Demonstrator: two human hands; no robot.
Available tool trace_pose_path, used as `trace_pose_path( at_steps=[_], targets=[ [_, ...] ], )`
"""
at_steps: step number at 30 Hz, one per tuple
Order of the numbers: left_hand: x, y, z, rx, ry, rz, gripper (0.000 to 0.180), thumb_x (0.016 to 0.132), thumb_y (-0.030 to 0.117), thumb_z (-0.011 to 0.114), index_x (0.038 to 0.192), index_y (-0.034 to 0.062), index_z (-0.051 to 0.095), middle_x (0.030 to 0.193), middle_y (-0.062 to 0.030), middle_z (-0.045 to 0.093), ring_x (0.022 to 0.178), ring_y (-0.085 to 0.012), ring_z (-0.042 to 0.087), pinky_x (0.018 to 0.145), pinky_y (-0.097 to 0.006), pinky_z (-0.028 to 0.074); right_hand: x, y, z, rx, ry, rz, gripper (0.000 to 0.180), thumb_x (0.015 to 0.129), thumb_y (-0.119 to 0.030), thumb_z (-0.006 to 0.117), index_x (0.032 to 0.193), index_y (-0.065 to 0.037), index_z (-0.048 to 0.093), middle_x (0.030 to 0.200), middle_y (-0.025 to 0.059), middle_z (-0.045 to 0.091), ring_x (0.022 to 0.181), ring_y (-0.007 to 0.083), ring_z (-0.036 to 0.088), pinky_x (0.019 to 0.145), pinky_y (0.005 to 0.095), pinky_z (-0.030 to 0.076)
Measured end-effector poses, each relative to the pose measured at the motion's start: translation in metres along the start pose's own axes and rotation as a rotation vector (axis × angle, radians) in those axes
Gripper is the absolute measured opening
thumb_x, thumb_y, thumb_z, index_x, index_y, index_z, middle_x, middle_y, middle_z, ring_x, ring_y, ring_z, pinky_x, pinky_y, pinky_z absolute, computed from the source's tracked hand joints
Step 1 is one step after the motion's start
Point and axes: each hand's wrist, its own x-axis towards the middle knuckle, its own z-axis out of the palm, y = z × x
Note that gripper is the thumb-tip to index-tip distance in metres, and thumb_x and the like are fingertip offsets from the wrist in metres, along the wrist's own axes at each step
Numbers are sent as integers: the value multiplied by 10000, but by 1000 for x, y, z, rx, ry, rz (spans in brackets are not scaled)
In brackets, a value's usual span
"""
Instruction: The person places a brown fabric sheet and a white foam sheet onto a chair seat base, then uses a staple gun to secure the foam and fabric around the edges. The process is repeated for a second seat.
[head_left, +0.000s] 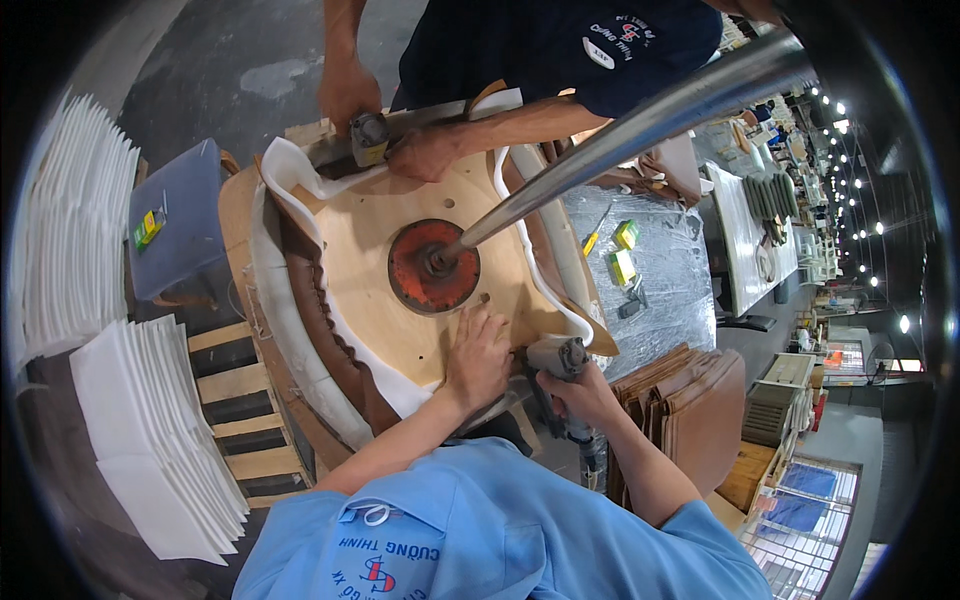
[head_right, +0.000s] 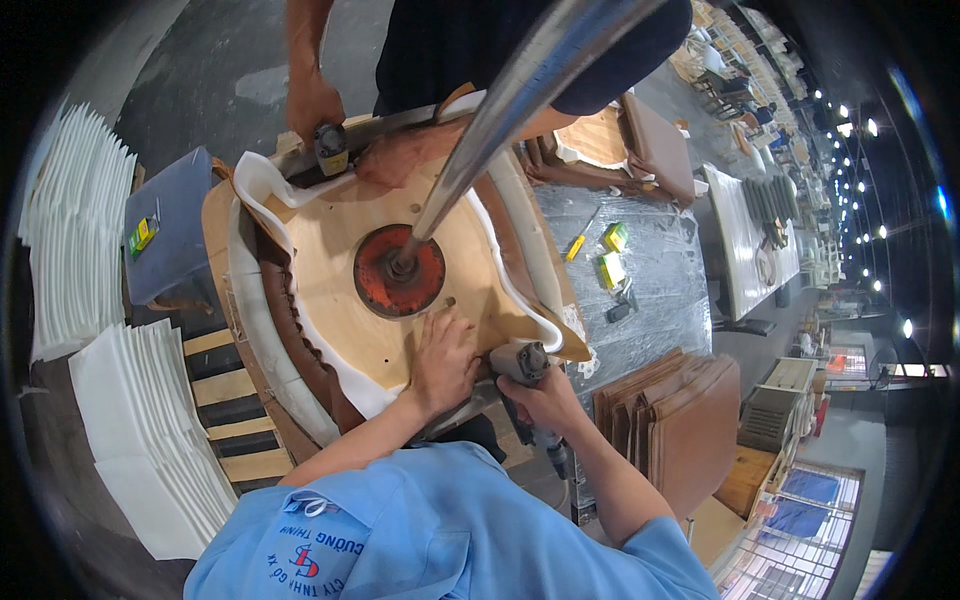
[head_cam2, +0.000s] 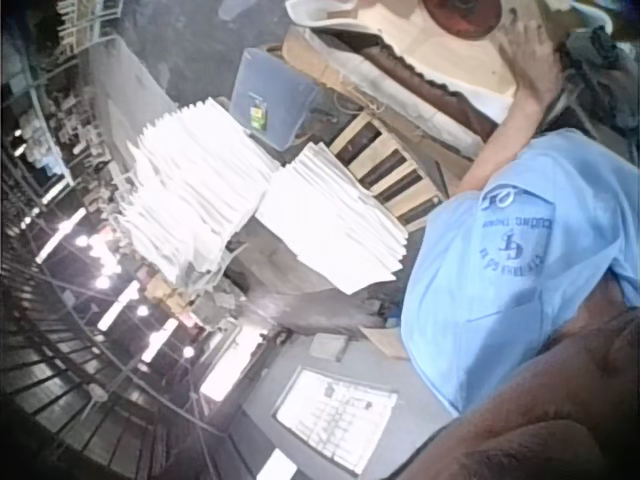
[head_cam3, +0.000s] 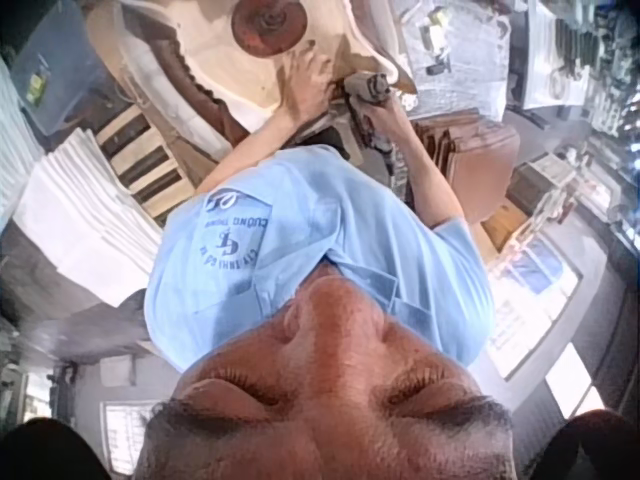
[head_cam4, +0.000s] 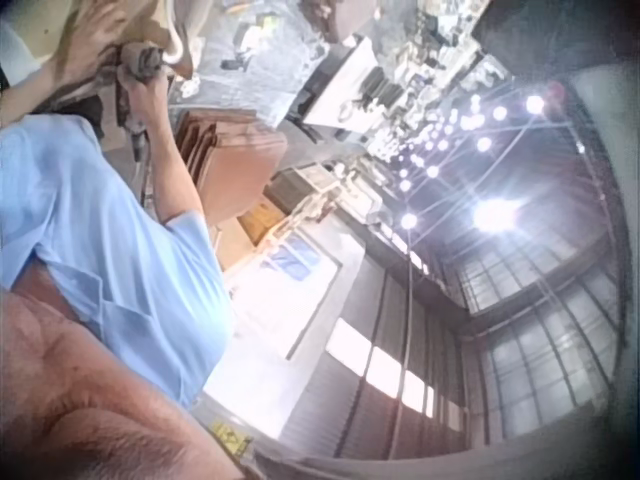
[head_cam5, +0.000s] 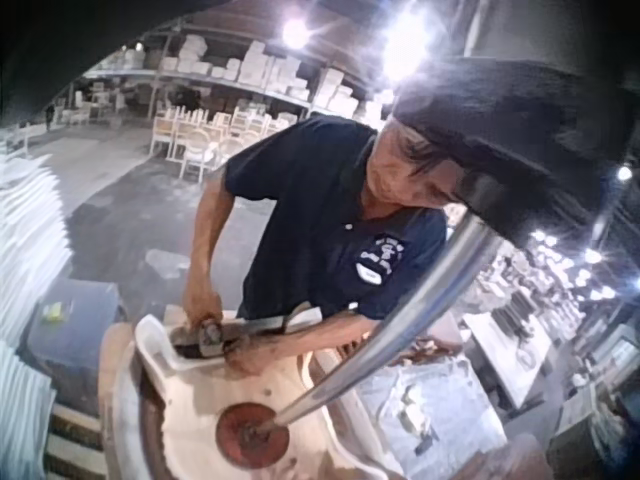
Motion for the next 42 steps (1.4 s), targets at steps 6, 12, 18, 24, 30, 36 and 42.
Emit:
trace_pose_path(
  at_steps=[6, 12, 18, 24, 30, 36, 42],
  targets=[
    [1, -2, 4, -5, 3, -8, 238, 895, 168, 793, 1076, 13, 788, 1449, -171, 577, 1567, -417, 390, 1331, -660, 233, 7, -5, 2, -41, -6, 35, 306, 990, -273, 833, 1080, 0, 728, 729, 45, 694, 574, 136, 651, 542, 330, 514],
    [-1, -6, -5, -83, -5, 22, 265, 872, 192, 815, 1055, 4, 777, 1473, -188, 555, 1563, -447, 377, 1307, -684, 230, 11, -2, 14, -168, 101, -124, 365, 963, -290, 857, 1160, 0, 755, 839, 84, 743, 615, 144, 698, 579, 345, 562],
    [-10, -8, -16, -48, -34, 22, 280, 841, 226, 829, 1037, 29, 797, 1466, -173, 566, 1560, -450, 375, 1307, -666, 207, 9, -8, 8, -174, 49, -22, 371, 968, -288, 857, 1169, 6, 753, 890, 85, 750, 635, 126, 706, 573, 319, 554],
    [-8, -9, -8, -46, 76, 29, 214, 870, 194, 783, 996, 21, 786, 1430, -179, 593, 1541, -451, 414, 1305, -642, 214, -4, -4, 13, -40, 13, 24, 353, 985, -273, 852, 1163, 8, 737, 817, 27, 705, 602, 110, 659, 544, 305, 524],
    [-8, -7, -4, -62, 65, -7, 203, 884, 172, 765, 1000, 6, 779, 1443, -192, 584, 1561, -445, 401, 1312, -640, 212, 0, -13, 17, -40, -7, 19, 349, 986, -272, 851, 1192, -8, 751, 864, 57, 725, 612, 112, 667, 550, 309, 529],
    [-4, -7, -7, -43, 20, 2, 227, 889, 189, 779, 1024, 6, 778, 1469, -191, 569, 1573, -435, 382, 1319, -640, 208, 10, -8, 23, -227, 130, -147, 365, 961, -269, 872, 1202, -14, 773, 877, 101, 767, 625, 126, 701, 564, 327, 558],
    [-8, -18, -19, -92, -2, 78, 197, 848, 202, 823, 910, 31, 747, 1451, -192, 577, 1525, -473, 423, 1289, -678, 231, 9, -27, 16, -118, 58, 36, 353, 964, -258, 871, 1177, 3, 765, 825, 69, 751, 602, 121, 683, 549, 316, 556]
  ],
)
